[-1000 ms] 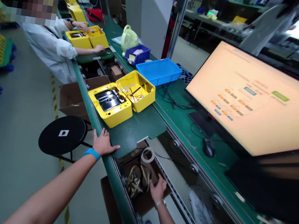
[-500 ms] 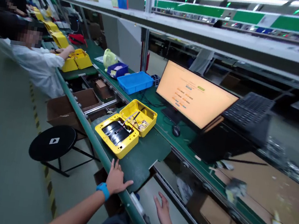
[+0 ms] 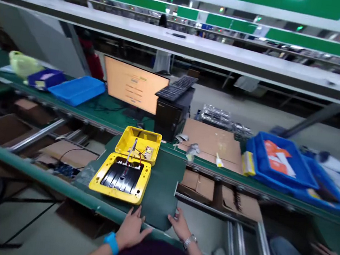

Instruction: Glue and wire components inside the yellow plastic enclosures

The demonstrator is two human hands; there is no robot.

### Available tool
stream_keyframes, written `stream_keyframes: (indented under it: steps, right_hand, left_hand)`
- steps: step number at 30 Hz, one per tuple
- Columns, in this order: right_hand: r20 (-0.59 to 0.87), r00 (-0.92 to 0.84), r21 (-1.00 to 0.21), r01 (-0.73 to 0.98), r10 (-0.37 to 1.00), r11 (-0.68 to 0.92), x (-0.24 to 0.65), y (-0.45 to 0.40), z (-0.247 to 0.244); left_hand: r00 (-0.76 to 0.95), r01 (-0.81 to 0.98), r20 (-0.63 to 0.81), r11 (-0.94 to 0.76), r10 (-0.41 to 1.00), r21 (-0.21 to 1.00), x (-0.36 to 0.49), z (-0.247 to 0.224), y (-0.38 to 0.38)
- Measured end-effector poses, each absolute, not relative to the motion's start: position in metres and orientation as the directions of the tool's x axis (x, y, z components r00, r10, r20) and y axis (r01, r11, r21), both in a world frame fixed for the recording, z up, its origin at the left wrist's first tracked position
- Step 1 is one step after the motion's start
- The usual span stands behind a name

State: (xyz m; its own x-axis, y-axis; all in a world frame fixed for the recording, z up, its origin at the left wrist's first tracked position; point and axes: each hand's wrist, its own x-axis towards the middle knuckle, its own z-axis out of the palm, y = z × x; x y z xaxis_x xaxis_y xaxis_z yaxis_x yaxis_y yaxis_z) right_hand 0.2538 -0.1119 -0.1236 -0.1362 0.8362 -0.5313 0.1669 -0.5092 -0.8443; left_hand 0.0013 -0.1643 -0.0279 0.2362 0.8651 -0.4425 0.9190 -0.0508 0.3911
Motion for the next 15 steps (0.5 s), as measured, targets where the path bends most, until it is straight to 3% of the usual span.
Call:
stream_keyframes:
  steps: [3, 6, 10, 12, 15]
  right_hand:
    - [-0.517, -0.017, -0.834, 0.237, 0.856, -0.499, 0.304, -0.12, -0.121]
    - [-0.499, 0.11, -0.781, 0.374, 0.86, -0.501, 0.355, -0.126, -0.118]
    - [-0.509, 0.179, -0.717, 0.453, 0.842, -0.529, 0.415, -0.122, -0.107]
    - [-0.509, 0.184, -0.689, 0.498, 0.841, -0.526, 0.44, -0.107, -0.098]
    - [-0.449, 0.208, -0.672, 0.563, 0.869, -0.482, 0.467, -0.058, -0.082]
  left_hand:
    - [0.367, 0.803, -0.536, 0.032, 0.76, 0.595, 0.036, -0.02, -0.16]
    - [0.525, 0.582, -0.518, 0.159, 0.676, 0.797, 0.055, -0.001, -0.158]
    - [0.476, 0.424, -0.427, 0.225, 0.769, 0.877, 0.058, 0.071, -0.148]
    - [0.428, 0.425, -0.318, 0.122, 0.846, 0.897, 0.05, 0.119, -0.144]
    - [0.394, 0.42, 0.041, -0.219, 0.918, 0.881, 0.03, 0.174, -0.153]
